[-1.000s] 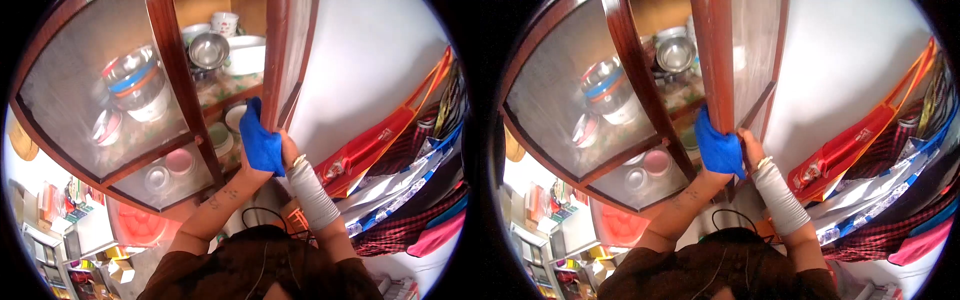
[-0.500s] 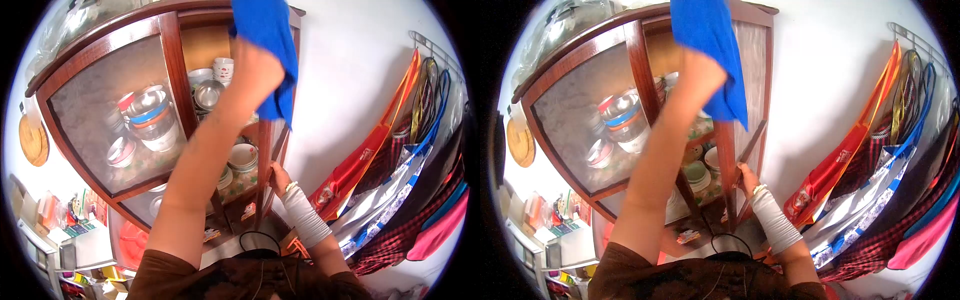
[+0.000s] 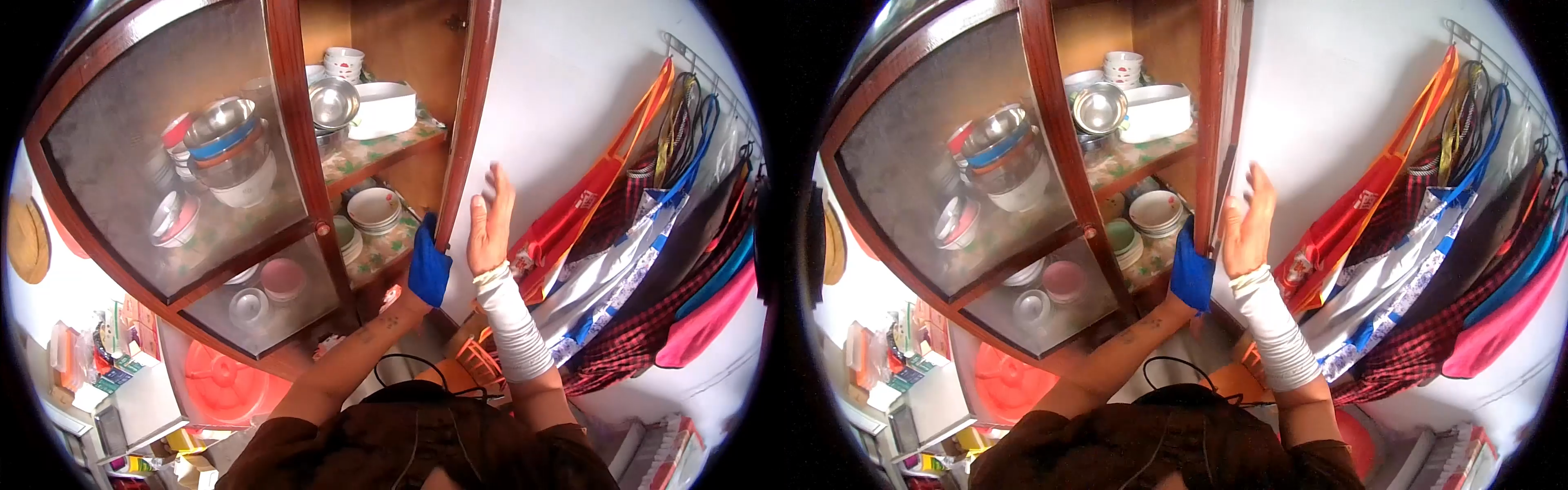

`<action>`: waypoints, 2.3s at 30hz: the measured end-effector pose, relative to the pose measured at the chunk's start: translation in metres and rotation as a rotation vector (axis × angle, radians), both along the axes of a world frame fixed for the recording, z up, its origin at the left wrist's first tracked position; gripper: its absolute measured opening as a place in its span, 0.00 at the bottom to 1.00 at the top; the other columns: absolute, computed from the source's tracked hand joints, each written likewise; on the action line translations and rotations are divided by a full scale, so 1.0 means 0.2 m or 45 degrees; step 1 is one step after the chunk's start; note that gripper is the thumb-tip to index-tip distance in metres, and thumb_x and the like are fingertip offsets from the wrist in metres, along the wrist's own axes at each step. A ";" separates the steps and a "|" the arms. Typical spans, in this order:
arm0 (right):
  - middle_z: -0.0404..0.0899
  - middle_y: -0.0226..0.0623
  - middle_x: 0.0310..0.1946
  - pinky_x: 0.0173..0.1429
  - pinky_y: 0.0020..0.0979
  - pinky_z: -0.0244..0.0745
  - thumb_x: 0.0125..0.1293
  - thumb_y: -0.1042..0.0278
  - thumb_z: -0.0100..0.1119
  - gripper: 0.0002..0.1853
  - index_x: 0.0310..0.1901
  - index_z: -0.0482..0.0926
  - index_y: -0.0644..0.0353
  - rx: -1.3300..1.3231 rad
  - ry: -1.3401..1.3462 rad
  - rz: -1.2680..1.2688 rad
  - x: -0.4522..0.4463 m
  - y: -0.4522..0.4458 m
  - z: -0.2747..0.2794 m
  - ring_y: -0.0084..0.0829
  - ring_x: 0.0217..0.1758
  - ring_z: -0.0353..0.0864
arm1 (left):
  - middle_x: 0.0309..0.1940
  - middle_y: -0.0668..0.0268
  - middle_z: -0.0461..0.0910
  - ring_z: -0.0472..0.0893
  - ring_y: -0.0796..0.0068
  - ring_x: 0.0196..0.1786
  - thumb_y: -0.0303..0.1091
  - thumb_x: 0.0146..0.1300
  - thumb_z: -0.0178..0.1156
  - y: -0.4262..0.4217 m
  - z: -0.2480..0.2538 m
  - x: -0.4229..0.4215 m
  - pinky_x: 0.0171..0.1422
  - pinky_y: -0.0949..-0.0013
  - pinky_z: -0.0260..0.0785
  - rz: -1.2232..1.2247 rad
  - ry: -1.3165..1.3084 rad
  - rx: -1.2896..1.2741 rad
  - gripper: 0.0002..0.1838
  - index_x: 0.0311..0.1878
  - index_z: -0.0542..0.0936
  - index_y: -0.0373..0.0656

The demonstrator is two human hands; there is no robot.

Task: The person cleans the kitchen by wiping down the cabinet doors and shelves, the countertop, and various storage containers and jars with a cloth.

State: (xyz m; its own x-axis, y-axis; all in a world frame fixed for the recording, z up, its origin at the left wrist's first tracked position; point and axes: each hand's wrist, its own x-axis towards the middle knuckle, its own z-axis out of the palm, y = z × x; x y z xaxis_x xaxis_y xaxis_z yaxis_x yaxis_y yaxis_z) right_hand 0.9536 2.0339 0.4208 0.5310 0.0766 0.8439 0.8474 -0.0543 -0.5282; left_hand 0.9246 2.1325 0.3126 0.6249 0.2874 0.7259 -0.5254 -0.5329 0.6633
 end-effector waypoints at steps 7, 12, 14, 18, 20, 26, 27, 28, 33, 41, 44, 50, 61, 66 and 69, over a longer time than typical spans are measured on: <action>0.45 0.63 0.74 0.79 0.41 0.45 0.58 0.84 0.52 0.44 0.74 0.41 0.71 -0.249 -0.296 -0.265 -0.14 0.08 0.12 0.55 0.78 0.47 | 0.66 0.43 0.64 0.64 0.48 0.69 0.24 0.62 0.50 -0.07 -0.67 0.19 0.74 0.59 0.56 -0.265 0.208 -0.362 0.31 0.69 0.58 0.28; 0.41 0.66 0.74 0.79 0.39 0.44 0.59 0.84 0.52 0.45 0.73 0.35 0.73 -0.343 -0.213 -0.245 -0.08 -0.03 0.07 0.56 0.79 0.43 | 0.37 0.42 0.75 0.76 0.37 0.44 0.28 0.58 0.52 -0.20 -0.97 0.00 0.46 0.49 0.68 0.139 0.718 -0.200 0.13 0.46 0.70 0.35; 0.50 0.62 0.71 0.76 0.37 0.50 0.59 0.84 0.51 0.45 0.74 0.36 0.70 -0.327 -0.106 -0.215 -0.09 -0.05 0.07 0.50 0.76 0.53 | 0.35 0.42 0.76 0.77 0.37 0.42 0.29 0.58 0.53 -0.25 -1.07 0.03 0.44 0.49 0.69 0.102 0.672 -0.275 0.13 0.45 0.70 0.36; 0.61 0.45 0.63 0.66 0.32 0.62 0.66 0.84 0.50 0.41 0.74 0.39 0.64 -0.343 -0.130 -0.267 -0.05 -0.14 0.06 0.36 0.60 0.67 | 0.46 0.40 0.76 0.77 0.42 0.53 0.31 0.59 0.56 -0.32 -0.83 0.03 0.55 0.51 0.69 0.010 0.665 -0.382 0.21 0.54 0.70 0.34; 0.60 0.46 0.64 0.68 0.33 0.60 0.65 0.85 0.50 0.41 0.75 0.39 0.64 -0.298 -0.090 -0.235 -0.05 -0.16 0.05 0.37 0.62 0.66 | 0.55 0.39 0.71 0.71 0.43 0.61 0.32 0.59 0.58 -0.36 -0.70 0.07 0.63 0.52 0.64 0.116 0.390 -0.210 0.26 0.60 0.66 0.32; 0.59 0.53 0.66 0.70 0.34 0.58 0.63 0.85 0.49 0.42 0.75 0.38 0.66 -0.287 -0.095 -0.302 -0.06 -0.17 0.05 0.43 0.68 0.63 | 0.60 0.36 0.67 0.67 0.35 0.63 0.32 0.54 0.63 -0.38 -0.12 0.19 0.68 0.46 0.59 0.107 -0.021 -0.157 0.38 0.66 0.61 0.26; 0.59 0.54 0.66 0.70 0.34 0.58 0.63 0.84 0.48 0.42 0.75 0.38 0.66 -0.244 -0.023 -0.258 -0.07 -0.17 0.05 0.43 0.68 0.63 | 0.54 0.37 0.71 0.70 0.35 0.57 0.32 0.54 0.63 -0.36 -0.11 0.20 0.62 0.45 0.62 0.036 -0.069 -0.130 0.32 0.60 0.65 0.27; 0.59 0.54 0.66 0.70 0.34 0.57 0.63 0.84 0.48 0.42 0.75 0.38 0.66 -0.206 0.047 -0.208 -0.07 -0.18 0.04 0.42 0.68 0.62 | 0.47 0.38 0.74 0.72 0.34 0.51 0.33 0.54 0.62 -0.35 -0.11 0.20 0.57 0.45 0.65 -0.030 -0.118 -0.105 0.27 0.54 0.70 0.27; 0.55 0.45 0.70 0.69 0.31 0.57 0.64 0.88 0.44 0.42 0.76 0.37 0.60 -0.198 0.008 -0.153 -0.06 -0.20 0.05 0.34 0.68 0.61 | 0.58 0.31 0.68 0.67 0.33 0.64 0.36 0.61 0.61 -0.42 -0.53 0.24 0.70 0.48 0.58 -0.019 0.041 -0.237 0.34 0.64 0.63 0.22; 0.56 0.45 0.68 0.72 0.33 0.54 0.62 0.88 0.46 0.43 0.75 0.38 0.64 -0.192 -0.013 -0.133 -0.04 -0.22 0.05 0.37 0.70 0.59 | 0.53 0.37 0.74 0.74 0.37 0.56 0.44 0.55 0.67 -0.44 -1.39 0.35 0.61 0.50 0.67 0.431 0.178 0.152 0.35 0.58 0.69 0.26; 0.55 0.47 0.69 0.75 0.35 0.49 0.63 0.87 0.47 0.41 0.75 0.39 0.65 -0.154 -0.026 -0.102 -0.01 -0.23 0.02 0.39 0.73 0.56 | 0.45 0.41 0.77 0.76 0.39 0.49 0.44 0.53 0.67 -0.38 -1.35 0.14 0.54 0.50 0.70 0.141 0.685 0.030 0.26 0.47 0.76 0.31; 0.62 0.44 0.63 0.66 0.31 0.61 0.65 0.88 0.46 0.39 0.75 0.41 0.63 -0.211 -0.004 -0.118 -0.04 -0.24 0.00 0.34 0.62 0.66 | 0.50 0.48 0.80 0.80 0.50 0.54 0.55 0.56 0.62 -0.39 -1.58 0.31 0.57 0.54 0.72 0.111 1.402 0.355 0.29 0.50 0.80 0.38; 0.62 0.44 0.63 0.68 0.30 0.57 0.66 0.87 0.48 0.38 0.74 0.43 0.63 -0.156 0.023 -0.113 0.02 -0.30 -0.01 0.34 0.64 0.64 | 0.51 0.51 0.79 0.81 0.46 0.47 0.35 0.59 0.58 -0.43 -0.76 0.19 0.52 0.50 0.72 0.018 1.148 -0.084 0.33 0.69 0.63 0.45; 0.59 0.43 0.68 0.70 0.32 0.56 0.66 0.89 0.48 0.39 0.74 0.43 0.63 -0.042 0.061 -0.013 0.01 -0.27 -0.03 0.34 0.68 0.63 | 0.40 0.49 0.77 0.78 0.47 0.47 0.28 0.55 0.58 -0.30 -0.85 0.08 0.49 0.53 0.69 -0.441 0.493 -0.629 0.16 0.47 0.69 0.38; 0.62 0.43 0.67 0.70 0.32 0.57 0.67 0.88 0.47 0.37 0.74 0.44 0.63 -0.037 0.042 -0.024 0.00 -0.27 -0.02 0.34 0.67 0.65 | 0.41 0.51 0.77 0.78 0.51 0.46 0.25 0.54 0.57 -0.05 -0.53 -0.15 0.51 0.56 0.69 -0.367 0.176 -0.516 0.20 0.53 0.71 0.37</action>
